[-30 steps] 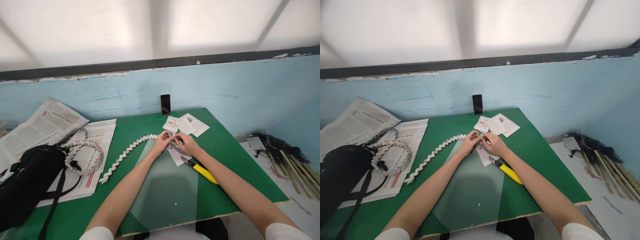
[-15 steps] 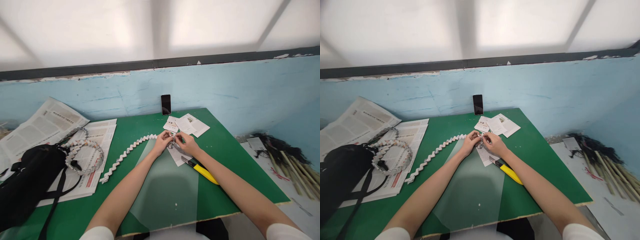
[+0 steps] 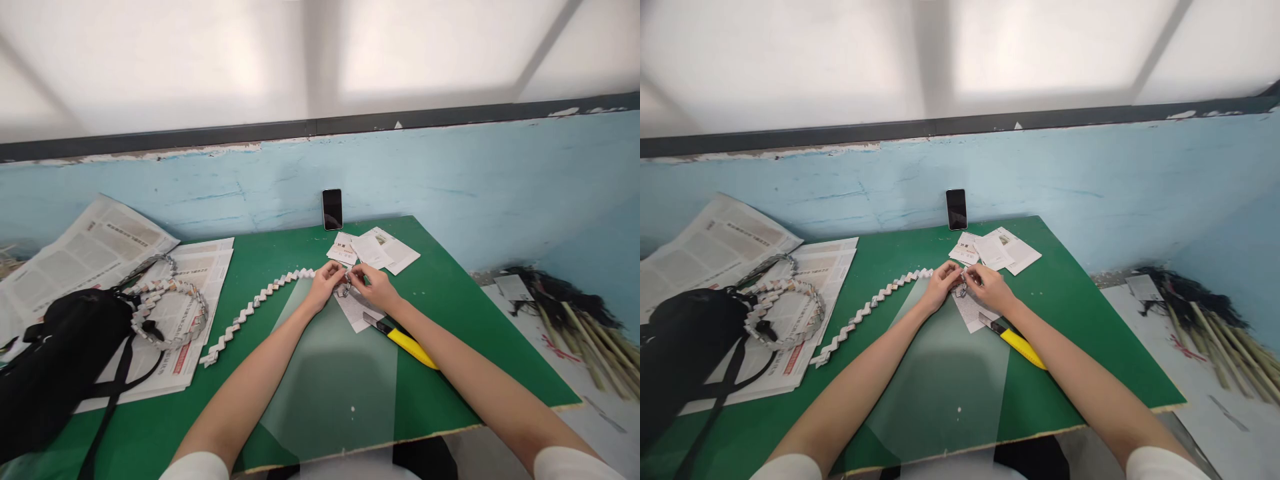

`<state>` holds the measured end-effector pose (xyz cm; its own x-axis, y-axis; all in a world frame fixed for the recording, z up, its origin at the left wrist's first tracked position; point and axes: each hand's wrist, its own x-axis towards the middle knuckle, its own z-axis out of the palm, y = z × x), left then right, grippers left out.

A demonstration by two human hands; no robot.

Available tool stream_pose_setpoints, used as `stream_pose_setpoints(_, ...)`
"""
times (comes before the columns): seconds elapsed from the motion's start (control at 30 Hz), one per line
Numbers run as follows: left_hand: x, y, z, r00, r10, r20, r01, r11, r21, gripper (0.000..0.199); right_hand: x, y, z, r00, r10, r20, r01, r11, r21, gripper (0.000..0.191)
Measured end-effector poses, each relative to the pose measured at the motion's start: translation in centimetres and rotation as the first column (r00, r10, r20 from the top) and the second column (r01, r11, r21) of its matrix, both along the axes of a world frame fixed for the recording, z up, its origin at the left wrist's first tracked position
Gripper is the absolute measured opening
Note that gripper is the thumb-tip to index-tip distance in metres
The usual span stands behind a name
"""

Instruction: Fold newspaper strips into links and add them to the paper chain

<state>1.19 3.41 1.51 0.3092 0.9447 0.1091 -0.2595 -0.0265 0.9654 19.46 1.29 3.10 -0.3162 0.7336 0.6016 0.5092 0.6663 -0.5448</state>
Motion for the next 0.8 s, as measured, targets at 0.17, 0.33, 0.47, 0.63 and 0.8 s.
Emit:
stream_pose_setpoints(0.17, 0.12, 0.23, -0.25, 0.999, 0.005, 0.046, -0.002, 0.998, -0.064, 0.027, 0.11, 0.13, -0.07, 0.997, 0.008, 0.078, -0.016, 0.996, 0.092, 0.012)
stream_pose_setpoints(0.33, 0.16, 0.26, -0.18, 0.996, 0.001, 0.086, 0.008, 0.994, -0.106, 0.023, 0.05, 0.12, -0.27, 0.991, 0.010, 0.132, -0.030, 0.988, 0.154, 0.010)
stream_pose_setpoints(0.47, 0.15, 0.27, -0.19, 0.994, -0.012, 0.107, 0.023, 0.995, -0.101, 0.023, -0.14, -0.09, -0.03, 0.989, -0.022, 0.145, 0.001, 0.990, 0.142, 0.011)
stream_pose_setpoints(0.63, 0.18, 0.44, -0.48, 0.996, -0.011, 0.087, 0.019, 0.995, -0.098, 0.024, -0.20, -0.22, 0.14, 0.989, -0.048, 0.137, 0.033, 0.994, 0.108, 0.010)
stream_pose_setpoints(0.8, 0.33, 0.41, -0.54, 0.999, 0.008, 0.041, -0.004, 0.994, -0.106, 0.024, 0.02, -0.06, -0.29, 0.983, -0.053, 0.175, 0.030, 0.991, 0.130, 0.008)
